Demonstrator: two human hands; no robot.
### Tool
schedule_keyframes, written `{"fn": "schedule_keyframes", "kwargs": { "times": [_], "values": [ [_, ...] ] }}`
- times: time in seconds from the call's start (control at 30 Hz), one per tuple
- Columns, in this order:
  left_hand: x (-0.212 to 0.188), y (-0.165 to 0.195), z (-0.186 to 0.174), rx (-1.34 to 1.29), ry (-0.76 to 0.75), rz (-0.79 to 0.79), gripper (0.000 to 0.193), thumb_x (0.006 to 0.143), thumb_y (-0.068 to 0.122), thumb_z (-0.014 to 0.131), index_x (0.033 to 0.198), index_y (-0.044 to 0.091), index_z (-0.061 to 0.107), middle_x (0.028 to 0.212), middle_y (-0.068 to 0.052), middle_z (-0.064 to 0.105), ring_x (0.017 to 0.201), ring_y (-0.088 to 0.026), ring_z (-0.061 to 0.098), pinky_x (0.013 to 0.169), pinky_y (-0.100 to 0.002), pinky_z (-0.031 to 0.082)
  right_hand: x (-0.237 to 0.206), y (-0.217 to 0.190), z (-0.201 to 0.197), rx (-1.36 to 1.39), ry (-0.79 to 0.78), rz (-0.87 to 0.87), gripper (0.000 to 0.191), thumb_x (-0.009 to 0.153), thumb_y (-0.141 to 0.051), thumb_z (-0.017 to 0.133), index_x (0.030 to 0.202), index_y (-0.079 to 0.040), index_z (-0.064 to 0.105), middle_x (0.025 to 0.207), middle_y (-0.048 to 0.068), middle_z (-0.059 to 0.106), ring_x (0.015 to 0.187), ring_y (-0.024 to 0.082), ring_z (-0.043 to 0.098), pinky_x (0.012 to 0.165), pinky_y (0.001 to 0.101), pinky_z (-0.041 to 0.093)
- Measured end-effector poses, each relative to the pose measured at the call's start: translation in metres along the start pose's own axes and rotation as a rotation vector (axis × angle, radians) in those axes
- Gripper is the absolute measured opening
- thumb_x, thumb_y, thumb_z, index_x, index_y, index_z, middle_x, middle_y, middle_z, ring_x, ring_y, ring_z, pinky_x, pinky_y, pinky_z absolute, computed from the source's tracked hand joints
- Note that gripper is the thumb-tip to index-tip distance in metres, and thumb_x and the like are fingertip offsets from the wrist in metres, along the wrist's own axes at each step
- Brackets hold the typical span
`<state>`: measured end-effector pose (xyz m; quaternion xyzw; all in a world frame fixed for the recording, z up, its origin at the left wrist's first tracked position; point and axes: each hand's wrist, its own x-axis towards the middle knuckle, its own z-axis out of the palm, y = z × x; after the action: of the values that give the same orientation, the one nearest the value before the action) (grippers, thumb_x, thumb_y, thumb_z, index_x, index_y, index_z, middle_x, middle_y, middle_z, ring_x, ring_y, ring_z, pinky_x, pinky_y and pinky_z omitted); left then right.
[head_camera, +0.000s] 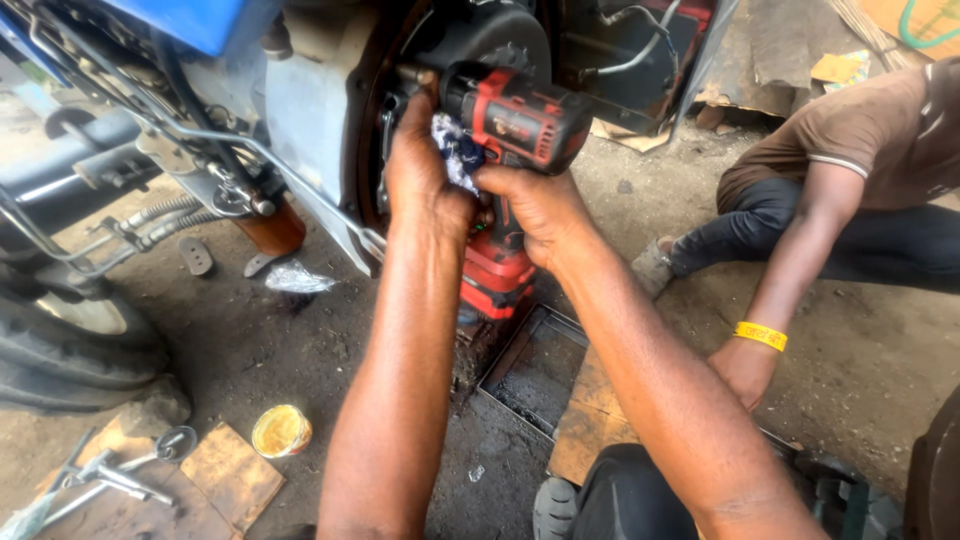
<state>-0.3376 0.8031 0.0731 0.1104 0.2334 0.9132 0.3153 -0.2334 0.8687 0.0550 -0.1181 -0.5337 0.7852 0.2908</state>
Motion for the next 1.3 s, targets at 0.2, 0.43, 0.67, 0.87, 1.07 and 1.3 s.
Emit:
{"fn": "schedule_keyframes", "kwargs": {
  "times": [0.2,0.43,0.67,0.87,1.07,1.3],
  "values": [
    [-0.013,0.000,0.005,0.017,0.098,-0.008,0.046,0.101,0.036,0.055,0.132,0.004,0.065,0.121,-0.014,0.073,0.108,-0.027,0.070,0.096,-0.054,0.053,0.010,0.001,-0.011,-0.272,-0.043,-0.135,0.033,0.077,0.008,0.070,0.109,-0.003,0.068,0.091,0.007,0.070,0.068,0.014,0.067,0.052,0.0267,0.055],
    [-0.010,0.002,0.006,0.023,0.019,-0.056,0.042,0.105,0.040,0.056,0.130,0.007,0.062,0.123,-0.013,0.067,0.109,-0.028,0.066,0.099,-0.055,0.052,0.020,0.002,-0.021,-0.362,-0.028,-0.106,0.034,0.074,0.009,0.069,0.105,-0.004,0.067,0.087,0.005,0.068,0.066,0.013,0.068,0.053,0.0274,0.059],
    [0.002,-0.002,0.002,-0.139,-0.121,-0.046,0.034,0.107,0.035,0.053,0.122,0.006,0.063,0.111,-0.013,0.070,0.103,-0.029,0.071,0.099,-0.051,0.059,0.013,-0.001,-0.022,-0.340,-0.062,-0.180,0.035,0.076,0.006,0.072,0.109,-0.004,0.068,0.090,0.003,0.071,0.070,0.010,0.068,0.056,0.0257,0.058],
    [0.003,-0.007,0.009,-0.164,-0.120,-0.105,0.038,0.104,0.033,0.049,0.123,0.003,0.063,0.116,-0.017,0.071,0.103,-0.030,0.072,0.092,-0.047,0.061,0.004,-0.003,-0.028,-0.321,-0.050,-0.128,0.036,0.077,0.003,0.074,0.112,-0.003,0.067,0.091,0.006,0.069,0.066,0.014,0.065,0.052,0.0281,0.055],
    [0.029,-0.037,0.023,-0.105,-0.380,-0.144,0.036,0.113,0.030,0.056,0.132,0.001,0.062,0.120,-0.015,0.070,0.107,-0.029,0.068,0.094,-0.047,0.057,0.011,-0.019,-0.051,-0.160,0.014,-0.170,0.039,0.079,0.002,0.073,0.117,-0.004,0.066,0.101,0.007,0.069,0.080,0.015,0.070,0.058,0.0296,0.060],
    [0.057,-0.035,0.047,-0.065,-0.195,-0.145,0.037,0.104,0.031,0.049,0.123,0.002,0.063,0.110,-0.014,0.073,0.098,-0.030,0.071,0.086,-0.045,0.060,0.054,-0.038,-0.047,-0.115,0.020,-0.103,0.034,0.077,0.004,0.070,0.110,-0.004,0.067,0.097,0.009,0.071,0.080,0.022,0.072,0.055,0.0339,0.061]
  ]
}}
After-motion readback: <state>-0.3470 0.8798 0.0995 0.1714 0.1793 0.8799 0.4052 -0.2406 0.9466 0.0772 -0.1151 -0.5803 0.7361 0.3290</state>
